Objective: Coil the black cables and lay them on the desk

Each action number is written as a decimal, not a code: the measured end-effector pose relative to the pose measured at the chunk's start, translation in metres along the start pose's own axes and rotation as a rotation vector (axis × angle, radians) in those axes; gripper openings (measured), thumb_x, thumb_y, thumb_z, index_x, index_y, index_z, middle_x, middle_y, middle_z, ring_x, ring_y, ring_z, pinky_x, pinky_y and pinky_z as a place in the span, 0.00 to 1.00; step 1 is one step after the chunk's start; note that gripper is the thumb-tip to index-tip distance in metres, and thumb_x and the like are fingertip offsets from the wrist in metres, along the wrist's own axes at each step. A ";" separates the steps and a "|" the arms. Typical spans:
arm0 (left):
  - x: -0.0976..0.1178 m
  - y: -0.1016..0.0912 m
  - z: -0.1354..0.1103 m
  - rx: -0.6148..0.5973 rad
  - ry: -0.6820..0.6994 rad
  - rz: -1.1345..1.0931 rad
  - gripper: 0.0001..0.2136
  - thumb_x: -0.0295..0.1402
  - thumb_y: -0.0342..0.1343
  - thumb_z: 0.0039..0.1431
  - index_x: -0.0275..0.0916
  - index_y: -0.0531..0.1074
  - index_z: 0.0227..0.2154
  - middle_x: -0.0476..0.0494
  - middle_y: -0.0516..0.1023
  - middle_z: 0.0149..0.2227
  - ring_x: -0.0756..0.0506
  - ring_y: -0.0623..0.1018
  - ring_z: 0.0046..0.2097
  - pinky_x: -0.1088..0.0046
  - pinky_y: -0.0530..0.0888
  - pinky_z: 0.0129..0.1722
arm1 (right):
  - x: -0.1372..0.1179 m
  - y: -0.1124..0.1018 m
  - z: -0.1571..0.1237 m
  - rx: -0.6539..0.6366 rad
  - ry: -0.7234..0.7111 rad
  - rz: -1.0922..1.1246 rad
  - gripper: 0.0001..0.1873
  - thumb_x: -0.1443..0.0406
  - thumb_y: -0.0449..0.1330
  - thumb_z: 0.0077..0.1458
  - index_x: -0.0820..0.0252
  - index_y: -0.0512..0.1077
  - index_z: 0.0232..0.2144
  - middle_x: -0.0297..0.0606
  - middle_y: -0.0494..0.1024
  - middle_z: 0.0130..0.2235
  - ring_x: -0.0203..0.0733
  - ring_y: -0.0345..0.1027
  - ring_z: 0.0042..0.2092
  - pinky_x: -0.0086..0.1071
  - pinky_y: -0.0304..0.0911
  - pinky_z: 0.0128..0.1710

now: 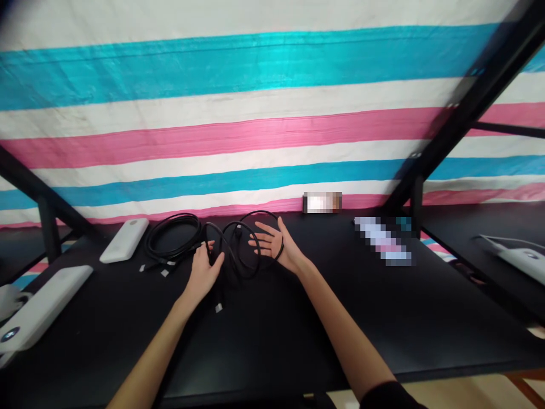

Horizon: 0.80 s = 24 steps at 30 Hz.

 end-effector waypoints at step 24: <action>-0.005 0.016 -0.006 -0.194 -0.086 -0.257 0.17 0.35 0.54 0.48 0.36 0.73 0.41 0.46 0.75 0.27 0.51 0.69 0.20 0.74 0.66 0.23 | -0.006 -0.033 0.003 0.534 -0.310 -0.385 0.41 0.57 0.64 0.46 0.56 0.51 0.59 0.51 0.66 0.54 0.34 0.73 0.25 0.23 0.64 0.12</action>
Point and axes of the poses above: each hand's wrist, its own z-axis towards the middle knuckle, its own y-axis out of the palm, x = y × z, the point moved 3 cm from there along z, towards the middle knuckle
